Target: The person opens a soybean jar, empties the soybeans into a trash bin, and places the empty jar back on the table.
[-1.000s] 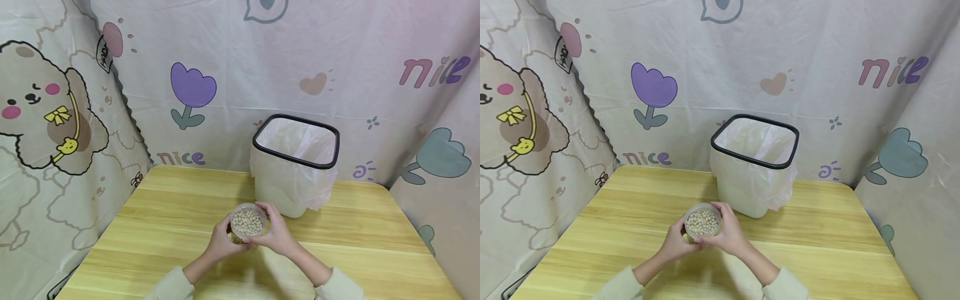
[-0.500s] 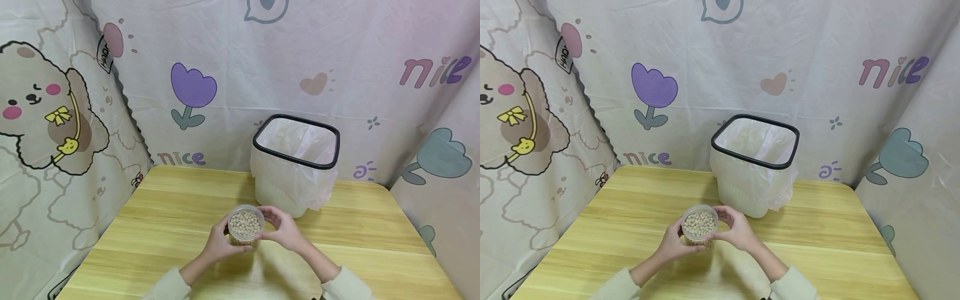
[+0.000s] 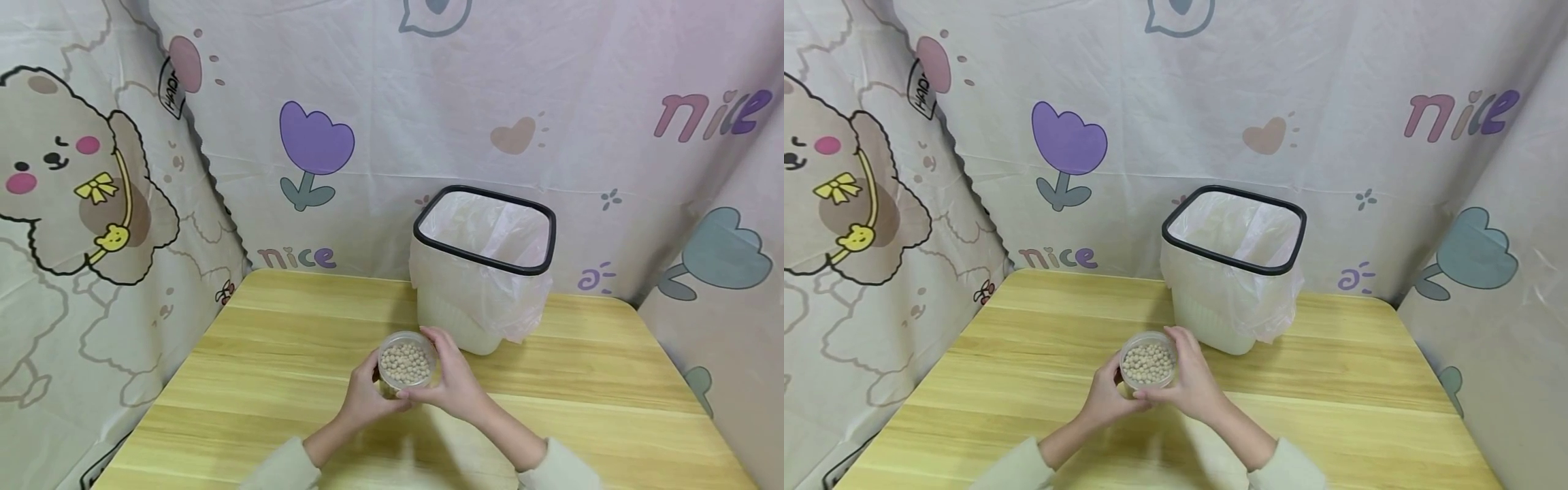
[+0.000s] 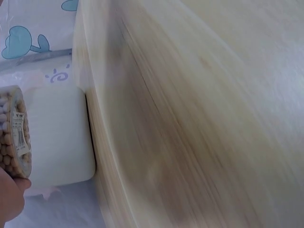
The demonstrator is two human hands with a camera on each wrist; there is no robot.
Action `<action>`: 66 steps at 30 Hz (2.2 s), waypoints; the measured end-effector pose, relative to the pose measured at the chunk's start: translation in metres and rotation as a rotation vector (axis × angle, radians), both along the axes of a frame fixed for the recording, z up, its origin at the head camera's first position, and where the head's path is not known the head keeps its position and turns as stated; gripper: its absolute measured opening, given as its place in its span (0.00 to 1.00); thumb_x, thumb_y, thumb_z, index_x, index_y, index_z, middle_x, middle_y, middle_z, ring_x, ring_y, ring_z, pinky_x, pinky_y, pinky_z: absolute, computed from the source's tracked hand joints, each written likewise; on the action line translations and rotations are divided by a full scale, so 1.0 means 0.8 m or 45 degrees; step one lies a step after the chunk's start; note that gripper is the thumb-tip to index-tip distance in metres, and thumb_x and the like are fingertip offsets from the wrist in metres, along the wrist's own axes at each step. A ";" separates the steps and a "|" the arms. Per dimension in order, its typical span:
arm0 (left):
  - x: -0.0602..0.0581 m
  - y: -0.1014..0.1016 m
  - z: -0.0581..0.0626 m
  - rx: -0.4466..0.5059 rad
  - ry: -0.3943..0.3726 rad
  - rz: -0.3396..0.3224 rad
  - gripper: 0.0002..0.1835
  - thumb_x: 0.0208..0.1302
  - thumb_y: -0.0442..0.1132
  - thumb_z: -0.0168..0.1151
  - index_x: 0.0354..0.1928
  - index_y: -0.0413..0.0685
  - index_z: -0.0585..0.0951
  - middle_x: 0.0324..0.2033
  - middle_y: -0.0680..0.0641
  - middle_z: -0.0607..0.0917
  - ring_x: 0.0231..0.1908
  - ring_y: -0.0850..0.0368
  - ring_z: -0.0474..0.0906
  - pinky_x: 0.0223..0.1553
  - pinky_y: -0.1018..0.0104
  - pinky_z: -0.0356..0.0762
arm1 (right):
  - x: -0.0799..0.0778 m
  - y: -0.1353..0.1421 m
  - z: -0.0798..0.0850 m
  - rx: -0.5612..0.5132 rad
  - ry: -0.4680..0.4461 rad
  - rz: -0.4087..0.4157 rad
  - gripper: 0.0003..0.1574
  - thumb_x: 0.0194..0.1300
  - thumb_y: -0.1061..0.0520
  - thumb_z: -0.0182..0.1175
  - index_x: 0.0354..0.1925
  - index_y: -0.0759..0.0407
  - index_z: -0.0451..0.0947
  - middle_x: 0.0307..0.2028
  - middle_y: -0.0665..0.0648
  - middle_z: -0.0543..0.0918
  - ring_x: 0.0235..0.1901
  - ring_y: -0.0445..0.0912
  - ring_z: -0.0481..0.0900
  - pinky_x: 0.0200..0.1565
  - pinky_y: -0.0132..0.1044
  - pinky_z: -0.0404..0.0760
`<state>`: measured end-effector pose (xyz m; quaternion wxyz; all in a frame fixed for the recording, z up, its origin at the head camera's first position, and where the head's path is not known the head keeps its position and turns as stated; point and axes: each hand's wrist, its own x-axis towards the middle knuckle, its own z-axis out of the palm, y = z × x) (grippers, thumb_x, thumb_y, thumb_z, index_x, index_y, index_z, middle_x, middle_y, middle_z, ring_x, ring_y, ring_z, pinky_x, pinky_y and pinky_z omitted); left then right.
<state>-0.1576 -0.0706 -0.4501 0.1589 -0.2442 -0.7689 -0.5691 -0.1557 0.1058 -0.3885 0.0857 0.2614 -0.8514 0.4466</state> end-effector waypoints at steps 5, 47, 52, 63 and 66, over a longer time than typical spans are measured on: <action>0.002 0.006 0.002 0.005 -0.012 -0.002 0.43 0.37 0.40 0.76 0.59 0.38 0.68 0.45 0.44 0.81 0.40 0.65 0.77 0.38 0.71 0.82 | 0.002 -0.012 0.001 -0.011 -0.001 -0.102 0.58 0.33 0.50 0.79 0.60 0.66 0.63 0.55 0.61 0.71 0.52 0.51 0.73 0.53 0.51 0.76; 0.003 -0.004 0.002 -0.047 -0.112 -0.194 0.42 0.39 0.40 0.74 0.60 0.38 0.68 0.47 0.42 0.80 0.45 0.60 0.78 0.45 0.69 0.81 | -0.002 0.009 0.010 0.213 0.084 0.175 0.54 0.39 0.52 0.75 0.60 0.69 0.60 0.58 0.64 0.67 0.57 0.56 0.68 0.56 0.55 0.73; 0.004 -0.005 0.002 -0.065 -0.151 -0.206 0.44 0.38 0.41 0.76 0.60 0.38 0.67 0.49 0.43 0.79 0.46 0.59 0.78 0.46 0.69 0.81 | -0.002 0.013 0.015 0.217 0.070 0.253 0.54 0.40 0.54 0.73 0.62 0.67 0.58 0.61 0.63 0.66 0.59 0.55 0.67 0.58 0.55 0.72; 0.006 -0.011 -0.001 -0.080 -0.186 -0.145 0.46 0.36 0.42 0.78 0.60 0.39 0.67 0.48 0.43 0.80 0.45 0.60 0.78 0.46 0.70 0.80 | -0.005 0.024 0.016 0.125 0.061 0.179 0.54 0.41 0.53 0.74 0.63 0.64 0.60 0.61 0.61 0.68 0.60 0.55 0.69 0.59 0.54 0.71; 0.004 -0.015 -0.001 -0.056 -0.209 -0.121 0.47 0.36 0.41 0.78 0.61 0.37 0.66 0.50 0.41 0.79 0.47 0.53 0.78 0.48 0.70 0.80 | -0.006 0.031 0.015 0.124 0.067 0.137 0.55 0.41 0.52 0.75 0.64 0.64 0.60 0.62 0.62 0.68 0.61 0.55 0.67 0.61 0.54 0.69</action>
